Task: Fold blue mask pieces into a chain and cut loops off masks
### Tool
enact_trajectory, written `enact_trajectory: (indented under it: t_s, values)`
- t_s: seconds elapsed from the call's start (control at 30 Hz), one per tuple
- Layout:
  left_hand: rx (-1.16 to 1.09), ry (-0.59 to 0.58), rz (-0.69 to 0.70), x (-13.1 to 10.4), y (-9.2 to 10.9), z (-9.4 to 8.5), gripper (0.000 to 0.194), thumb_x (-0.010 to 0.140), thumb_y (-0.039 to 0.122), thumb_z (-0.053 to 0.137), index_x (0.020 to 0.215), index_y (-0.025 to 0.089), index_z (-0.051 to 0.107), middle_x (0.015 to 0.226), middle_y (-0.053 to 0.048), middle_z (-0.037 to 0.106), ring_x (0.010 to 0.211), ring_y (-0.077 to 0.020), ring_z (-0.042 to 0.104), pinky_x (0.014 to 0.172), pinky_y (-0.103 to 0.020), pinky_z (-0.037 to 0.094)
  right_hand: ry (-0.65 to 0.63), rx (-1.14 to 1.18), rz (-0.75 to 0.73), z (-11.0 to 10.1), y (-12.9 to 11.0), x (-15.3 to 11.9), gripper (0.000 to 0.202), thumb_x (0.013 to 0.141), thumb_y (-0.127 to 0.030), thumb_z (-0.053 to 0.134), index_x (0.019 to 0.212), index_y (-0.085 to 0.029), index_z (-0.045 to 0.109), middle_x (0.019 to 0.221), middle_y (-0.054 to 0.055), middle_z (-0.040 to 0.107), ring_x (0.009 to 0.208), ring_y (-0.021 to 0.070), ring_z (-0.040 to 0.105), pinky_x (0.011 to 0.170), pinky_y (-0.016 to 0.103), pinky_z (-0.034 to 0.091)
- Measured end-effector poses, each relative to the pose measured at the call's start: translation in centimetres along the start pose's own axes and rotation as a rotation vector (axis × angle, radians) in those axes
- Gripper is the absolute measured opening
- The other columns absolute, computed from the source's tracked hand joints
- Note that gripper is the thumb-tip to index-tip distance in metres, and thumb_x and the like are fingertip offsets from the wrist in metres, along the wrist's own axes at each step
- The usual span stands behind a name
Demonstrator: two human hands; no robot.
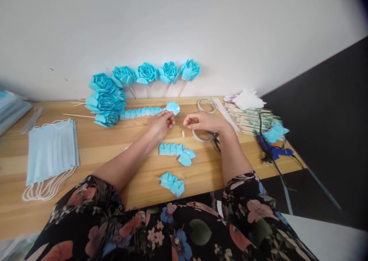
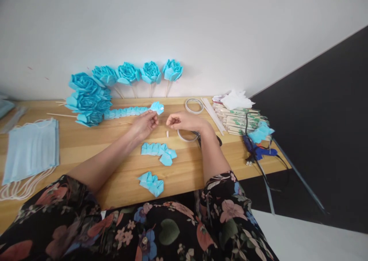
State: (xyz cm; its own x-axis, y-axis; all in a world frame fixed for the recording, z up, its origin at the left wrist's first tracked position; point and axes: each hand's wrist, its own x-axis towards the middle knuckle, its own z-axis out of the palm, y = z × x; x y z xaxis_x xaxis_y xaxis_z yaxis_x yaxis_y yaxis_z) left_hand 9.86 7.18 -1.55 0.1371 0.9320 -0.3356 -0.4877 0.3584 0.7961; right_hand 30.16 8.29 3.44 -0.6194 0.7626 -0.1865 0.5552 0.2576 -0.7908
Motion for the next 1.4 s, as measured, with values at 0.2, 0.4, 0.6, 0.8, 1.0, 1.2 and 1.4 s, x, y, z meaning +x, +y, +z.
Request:
enact_trajectory:
  t_s: [0.2, 0.4, 0.6, 0.8, 1.0, 1.2, 1.4]
  values:
    - [-0.02, -0.01, -0.002, -0.2, 0.1, 0.0, 0.02, 0.087, 0.011, 0.059, 0.07, 0.016, 0.051, 0.057, 0.003, 0.053, 0.047, -0.007, 0.052, 0.044, -0.018, 0.03, 0.335, -0.047, 0.028, 1.2, 0.9, 1.8, 0.025, 0.078, -0.014, 0.047, 0.088, -0.018, 0.069, 0.083, 0.002, 0.073, 0.077, 0.0152, 0.066, 0.078, 0.03, 0.051]
    - [-0.011, -0.035, 0.0, -0.1, 0.0, -0.1, 0.018, 0.086, 0.013, 0.061, 0.071, 0.016, 0.052, 0.057, 0.003, 0.053, 0.047, -0.0071, 0.052, 0.045, -0.018, 0.031, 0.521, 0.511, 0.058, 3.5, 0.7, 3.3, 0.041, 0.085, -0.035, 0.059, 0.123, -0.022, 0.059, 0.101, 0.005, 0.073, 0.094, 0.0187, 0.068, 0.074, 0.03, 0.056]
    - [0.009, -0.06, 0.01, 0.1, -0.2, -0.3, 0.016, 0.084, 0.013, 0.062, 0.071, 0.016, 0.052, 0.057, 0.003, 0.054, 0.046, -0.0082, 0.052, 0.044, -0.02, 0.03, 0.533, 0.723, 0.047, 4.7, 0.7, 4.1, 0.042, 0.073, -0.027, 0.071, 0.113, -0.024, 0.062, 0.083, -0.003, 0.065, 0.072, 0.0115, 0.06, 0.067, 0.025, 0.053]
    - [-0.047, -0.029, -0.086, -0.1, 0.4, 0.2, 0.029, 0.093, 0.036, 0.051, 0.074, 0.016, 0.057, 0.056, 0.001, 0.054, 0.046, -0.0107, 0.053, 0.043, -0.022, 0.032, 0.607, 0.679, 0.045, 4.9, 1.2, 4.6, 0.038, 0.072, -0.024, 0.068, 0.11, -0.024, 0.061, 0.075, -0.005, 0.06, 0.063, 0.0111, 0.056, 0.066, 0.027, 0.051]
    - [0.039, -0.063, -0.041, -0.4, 0.0, 0.3, 0.026, 0.087, 0.033, 0.067, 0.073, 0.017, 0.052, 0.057, 0.002, 0.056, 0.046, -0.0095, 0.053, 0.045, -0.021, 0.033, 0.559, 0.728, 0.021, 5.4, 0.9, 4.8, 0.039, 0.072, -0.025, 0.069, 0.11, -0.024, 0.06, 0.075, -0.006, 0.063, 0.07, 0.0127, 0.061, 0.068, 0.027, 0.053]
    - [0.032, -0.054, 0.008, -0.5, -0.2, 0.2, 0.016, 0.088, 0.012, 0.059, 0.075, 0.016, 0.051, 0.057, 0.002, 0.056, 0.047, -0.0084, 0.053, 0.045, -0.02, 0.032, 0.512, 0.667, -0.022, 6.0, 0.9, 5.1, 0.044, 0.073, -0.025, 0.067, 0.115, -0.024, 0.057, 0.071, -0.007, 0.062, 0.064, 0.0123, 0.061, 0.066, 0.028, 0.053]
    - [0.008, 0.011, -0.01, -0.5, 0.2, 0.5, 0.02, 0.088, 0.008, 0.058, 0.072, 0.017, 0.05, 0.055, 0.003, 0.054, 0.046, -0.0083, 0.052, 0.045, -0.02, 0.03, 0.686, 0.317, -0.03, 5.3, 0.6, 4.6, 0.031, 0.08, -0.032, 0.062, 0.11, -0.022, 0.06, 0.08, -0.002, 0.067, 0.072, 0.0154, 0.062, 0.069, 0.03, 0.051]
